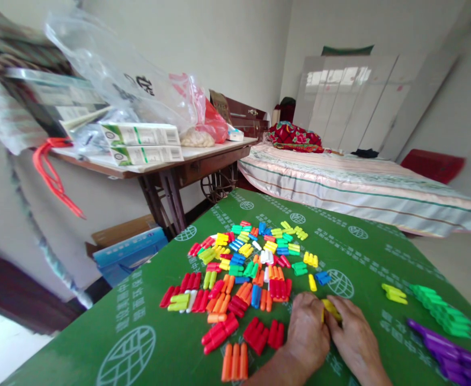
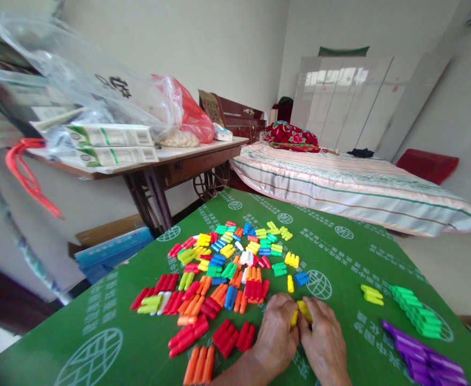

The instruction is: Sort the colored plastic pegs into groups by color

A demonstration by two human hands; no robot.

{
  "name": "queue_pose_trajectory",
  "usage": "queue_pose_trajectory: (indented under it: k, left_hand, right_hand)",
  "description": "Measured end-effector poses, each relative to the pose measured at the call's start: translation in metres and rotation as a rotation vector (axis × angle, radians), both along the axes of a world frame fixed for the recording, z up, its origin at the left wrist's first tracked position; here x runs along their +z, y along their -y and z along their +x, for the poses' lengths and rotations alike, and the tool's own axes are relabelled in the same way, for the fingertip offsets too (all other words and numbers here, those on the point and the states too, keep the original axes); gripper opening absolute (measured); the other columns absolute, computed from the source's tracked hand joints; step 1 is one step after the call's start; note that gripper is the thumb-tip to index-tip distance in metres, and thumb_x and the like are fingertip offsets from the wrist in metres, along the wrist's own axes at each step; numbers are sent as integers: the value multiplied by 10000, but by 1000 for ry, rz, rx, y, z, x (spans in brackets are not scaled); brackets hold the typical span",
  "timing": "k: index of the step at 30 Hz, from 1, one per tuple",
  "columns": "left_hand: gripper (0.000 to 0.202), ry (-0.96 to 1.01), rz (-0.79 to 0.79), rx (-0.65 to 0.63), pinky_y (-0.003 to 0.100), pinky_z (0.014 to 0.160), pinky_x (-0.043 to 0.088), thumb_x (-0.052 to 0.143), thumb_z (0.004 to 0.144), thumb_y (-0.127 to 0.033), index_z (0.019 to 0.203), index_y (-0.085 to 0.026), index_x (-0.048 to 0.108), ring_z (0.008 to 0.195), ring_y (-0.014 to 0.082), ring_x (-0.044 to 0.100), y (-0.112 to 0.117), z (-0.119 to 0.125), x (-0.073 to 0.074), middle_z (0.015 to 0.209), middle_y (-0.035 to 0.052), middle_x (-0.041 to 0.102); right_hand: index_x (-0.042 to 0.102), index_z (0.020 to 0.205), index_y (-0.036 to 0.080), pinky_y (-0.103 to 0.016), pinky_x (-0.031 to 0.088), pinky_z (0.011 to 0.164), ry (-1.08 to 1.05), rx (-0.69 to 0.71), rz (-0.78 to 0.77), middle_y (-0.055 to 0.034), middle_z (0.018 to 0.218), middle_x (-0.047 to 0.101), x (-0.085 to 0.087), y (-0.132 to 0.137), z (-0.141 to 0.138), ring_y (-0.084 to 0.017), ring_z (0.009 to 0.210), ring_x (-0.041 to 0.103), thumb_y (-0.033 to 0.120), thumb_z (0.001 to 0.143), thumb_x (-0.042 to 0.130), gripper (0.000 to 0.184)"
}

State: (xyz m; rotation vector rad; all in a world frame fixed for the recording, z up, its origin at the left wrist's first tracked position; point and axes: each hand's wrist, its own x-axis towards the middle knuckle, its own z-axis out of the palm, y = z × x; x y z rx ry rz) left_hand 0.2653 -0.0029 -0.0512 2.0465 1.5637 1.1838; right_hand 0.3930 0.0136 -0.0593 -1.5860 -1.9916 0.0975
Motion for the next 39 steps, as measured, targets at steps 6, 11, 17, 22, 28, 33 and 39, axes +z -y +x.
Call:
queue_pose_trajectory:
  k: [6,11,17,22,28,33,39]
  left_hand:
    - [204,-10,12,33,316,674,409,503,553,-36,698,-172,545,737,195,506,-1,1,-2,772,58,592]
    - [174,-6,20,8,319,677,410,489,604,-41,700,-175,546,737,195,506,1,-1,5,766,61,589]
    - [190,-21,60,51,308,637,388,489,577,-25,680,-181,525,717,187,492,-2,2,-5,743,48,571]
    - [188,-36,25,28,306,664,412,493,587,-21,689,-176,522,738,191,509,-1,1,0,770,55,584]
    - [181,-37,0,20,314,680,419,494,600,-24,701,-170,528,753,199,516,1,-1,8,786,65,590]
    - [182,-41,0,14,316,683,420,502,589,-39,712,-168,542,750,201,513,1,-1,7,782,67,593]
    - [182,-49,-2,11,321,706,430,508,586,-40,713,-164,547,764,202,520,0,0,3,795,70,597]
  right_hand:
    - [632,1060,153,-384,466,928,3,8,4,-107,1101,653,0,-1,1,-241,1011,593,302,793,422,371]
    - [626,1075,142,-384,472,916,10,13,-9,-111,1105,649,1,0,0,-244,1008,591,295,796,419,379]
    - [625,1078,164,-376,474,910,14,1,4,-99,1108,648,2,0,-1,-239,1011,593,283,784,426,374]
    - [625,1079,156,-367,466,919,20,2,9,-99,1106,648,2,0,-1,-236,1009,591,289,794,418,376]
    - [619,1089,148,-369,463,919,21,1,-12,-99,1114,645,2,0,-1,-239,1018,586,291,797,422,380]
    - [618,1093,128,-373,450,940,32,2,-29,-109,1129,637,1,0,-1,-246,1042,572,296,810,407,391]
    - [611,1100,115,-377,449,939,34,4,-27,-113,1127,637,1,0,0,-251,1039,567,299,817,394,401]
